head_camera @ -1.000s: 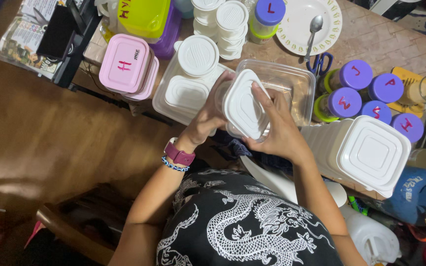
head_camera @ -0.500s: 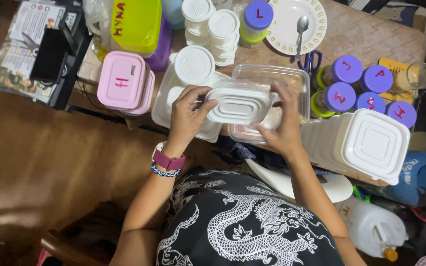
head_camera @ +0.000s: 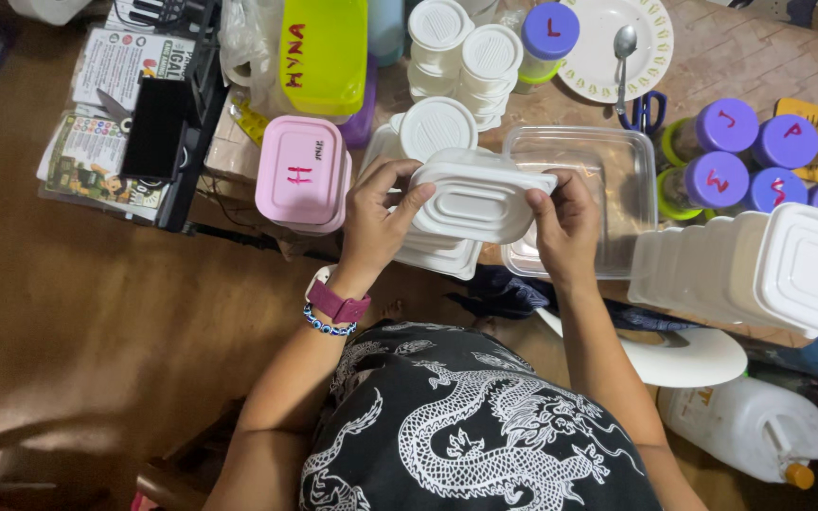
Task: The person sorts and stacks various plastic food containers and lids on a table. They separate lids from bases, match sizes, and arrange them into neat piles.
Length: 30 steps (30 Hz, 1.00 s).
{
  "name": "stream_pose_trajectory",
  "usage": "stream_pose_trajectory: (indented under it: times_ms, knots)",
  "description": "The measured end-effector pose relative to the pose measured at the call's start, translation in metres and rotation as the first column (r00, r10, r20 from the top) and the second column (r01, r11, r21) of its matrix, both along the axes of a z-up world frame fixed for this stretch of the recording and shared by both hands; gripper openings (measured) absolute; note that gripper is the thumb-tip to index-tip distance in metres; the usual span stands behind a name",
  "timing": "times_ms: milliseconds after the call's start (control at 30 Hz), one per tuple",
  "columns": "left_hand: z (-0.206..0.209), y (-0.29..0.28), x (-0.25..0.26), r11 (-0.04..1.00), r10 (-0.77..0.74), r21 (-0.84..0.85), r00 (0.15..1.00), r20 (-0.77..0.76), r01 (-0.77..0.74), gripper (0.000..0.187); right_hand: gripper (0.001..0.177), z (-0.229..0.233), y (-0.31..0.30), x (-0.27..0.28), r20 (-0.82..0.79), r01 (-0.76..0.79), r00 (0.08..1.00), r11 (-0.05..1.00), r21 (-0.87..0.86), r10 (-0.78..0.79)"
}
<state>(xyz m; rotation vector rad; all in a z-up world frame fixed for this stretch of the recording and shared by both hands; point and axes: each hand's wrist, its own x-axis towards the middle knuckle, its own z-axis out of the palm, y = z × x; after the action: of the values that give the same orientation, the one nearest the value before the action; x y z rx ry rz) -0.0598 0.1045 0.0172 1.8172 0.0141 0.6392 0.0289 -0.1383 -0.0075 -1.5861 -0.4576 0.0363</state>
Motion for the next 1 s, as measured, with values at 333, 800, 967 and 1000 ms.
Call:
stream_pose_trajectory:
  times_ms: [333, 800, 967, 1000]
  knots:
    - [-0.04, 0.034, -0.001, 0.826, -0.33, -0.531, 0.926, -0.182, 0.189, 0.041, 0.027, 0.004, 0.023, -0.018, -0.244, 0.004, 0.969, 0.989, 0.15, 0.033]
    - [-0.063, 0.027, -0.005, 0.747, -0.308, -0.642, 0.946, -0.104, 0.173, 0.043, 0.018, -0.035, 0.043, -0.047, -0.452, 0.125, 0.89, 0.984, 0.123, -0.057]
    - [-0.066, 0.026, -0.004, 0.808, -0.303, -0.538, 0.953, -0.032, 0.238, 0.041, 0.018, -0.036, 0.048, -0.054, -0.42, 0.146, 0.906, 0.967, 0.208, -0.047]
    - [-0.066, 0.027, -0.004, 0.819, -0.301, -0.523, 0.953, -0.042, 0.236, 0.041, 0.017, -0.036, 0.05, -0.055, -0.397, 0.151, 0.916, 0.968, 0.201, -0.061]
